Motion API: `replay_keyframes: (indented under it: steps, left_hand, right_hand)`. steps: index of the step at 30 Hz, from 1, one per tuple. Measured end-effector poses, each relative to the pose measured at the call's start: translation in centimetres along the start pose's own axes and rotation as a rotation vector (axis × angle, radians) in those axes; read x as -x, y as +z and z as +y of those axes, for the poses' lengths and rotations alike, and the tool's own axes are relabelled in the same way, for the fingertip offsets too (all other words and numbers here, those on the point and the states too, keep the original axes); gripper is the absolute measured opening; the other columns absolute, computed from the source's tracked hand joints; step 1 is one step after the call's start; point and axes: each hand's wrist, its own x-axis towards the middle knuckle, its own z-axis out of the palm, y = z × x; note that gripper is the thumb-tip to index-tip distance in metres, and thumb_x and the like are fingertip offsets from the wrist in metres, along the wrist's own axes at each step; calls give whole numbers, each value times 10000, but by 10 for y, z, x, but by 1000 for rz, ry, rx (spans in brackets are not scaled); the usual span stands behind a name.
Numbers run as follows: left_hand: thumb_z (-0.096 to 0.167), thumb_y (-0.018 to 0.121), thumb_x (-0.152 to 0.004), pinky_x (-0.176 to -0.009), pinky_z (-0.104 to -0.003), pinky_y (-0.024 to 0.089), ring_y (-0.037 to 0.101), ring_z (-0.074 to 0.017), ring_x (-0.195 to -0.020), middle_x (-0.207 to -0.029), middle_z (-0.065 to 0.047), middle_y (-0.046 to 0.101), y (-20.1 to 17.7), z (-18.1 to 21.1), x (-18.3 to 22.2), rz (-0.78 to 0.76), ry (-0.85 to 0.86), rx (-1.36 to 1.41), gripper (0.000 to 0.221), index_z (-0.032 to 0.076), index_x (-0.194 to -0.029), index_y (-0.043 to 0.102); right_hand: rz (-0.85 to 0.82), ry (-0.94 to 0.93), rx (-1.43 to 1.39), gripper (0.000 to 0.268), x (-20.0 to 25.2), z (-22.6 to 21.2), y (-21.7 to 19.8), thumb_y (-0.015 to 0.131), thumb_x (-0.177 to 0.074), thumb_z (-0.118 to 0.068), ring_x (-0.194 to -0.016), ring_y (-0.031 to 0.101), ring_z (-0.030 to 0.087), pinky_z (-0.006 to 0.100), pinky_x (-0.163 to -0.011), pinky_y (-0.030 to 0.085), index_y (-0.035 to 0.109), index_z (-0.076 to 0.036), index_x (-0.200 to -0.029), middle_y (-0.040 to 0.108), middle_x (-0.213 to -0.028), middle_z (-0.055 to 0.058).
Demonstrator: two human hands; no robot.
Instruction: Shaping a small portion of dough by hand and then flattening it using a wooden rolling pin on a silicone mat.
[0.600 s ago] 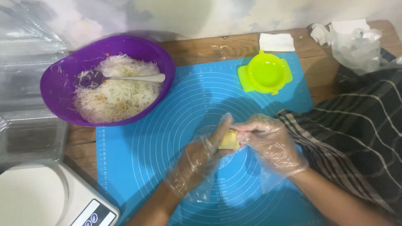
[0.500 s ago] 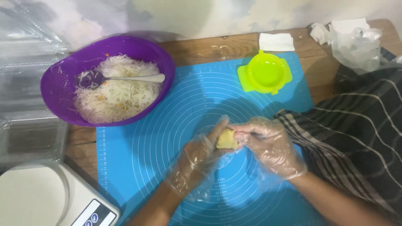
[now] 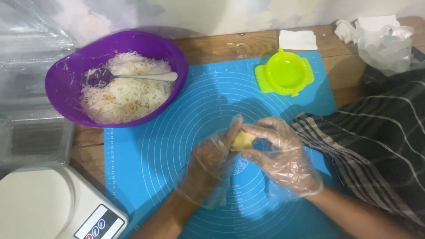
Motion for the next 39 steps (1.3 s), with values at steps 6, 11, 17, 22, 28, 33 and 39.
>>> replay_keyframes:
  steps: [6, 11, 17, 22, 28, 33, 39]
  left_hand:
    - [200, 618, -992, -811, -497, 628, 757, -386, -855, -970, -251, 723, -51, 34, -41, -498, -289, 215, 722, 91, -1610, 261]
    - [188, 537, -1036, -945, -514, 561, 724, -396, -1028, -1074, -264, 713, -58, 34, -44, -619, -363, 295, 666, 79, -1616, 230]
    - [92, 513, -1040, -841, -445, 619, 766, -305, -842, -951, -183, 752, -39, 30, -28, -338, -191, 336, 604, 113, -1596, 278]
    - [162, 619, -948, -689, -436, 640, 755, -331, -771, -886, -175, 744, -36, 40, -32, -275, -233, 81, 455, 57, -1385, 543]
    - [338, 683, -924, -830, -327, 619, 754, -208, -911, -1063, -98, 762, -19, 26, -23, -39, -96, 127, 498, 81, -1342, 595]
    - [337, 739, -928, -857, -258, 610, 756, -166, -859, -1027, -114, 783, -1, 0, -9, 32, -3, 234, 530, 37, -1345, 607]
    - [200, 635, -1042, -724, -255, 530, 607, -125, -779, -943, -28, 635, 17, 2, -5, -35, 27, 487, 560, 138, -1545, 398]
  right_hand:
    - [129, 112, -380, 365, -3, -10, 6, 688, -835, 81, -790, 712, 210, 324, -683, 632, 722, -35, -1179, 691, -922, 155]
    - [175, 261, -370, 291, -7, -17, 5, 691, -833, 87, -810, 759, 243, 357, -723, 657, 745, -19, -1099, 726, -911, 177]
    - [299, 375, -403, 186, -8, -20, 6, 726, -832, 72, -823, 764, 220, 363, -743, 653, 730, 49, -1016, 771, -912, 196]
    - [333, 383, -415, 138, -6, -19, 13, 694, -847, 85, -805, 772, 257, 380, -744, 644, 727, 54, -977, 765, -869, 199]
    - [347, 361, -387, 162, -6, -22, 11, 642, -895, 60, -783, 730, 186, 357, -732, 624, 756, 32, -1006, 763, -852, 157]
    - [340, 341, -367, 189, -10, -22, 8, 614, -900, 67, -775, 736, 212, 372, -750, 625, 759, 46, -1020, 747, -840, 168]
    - [335, 312, -343, 164, -5, -13, 9, 616, -898, 57, -798, 749, 229, 366, -748, 612, 748, 52, -996, 744, -849, 172]
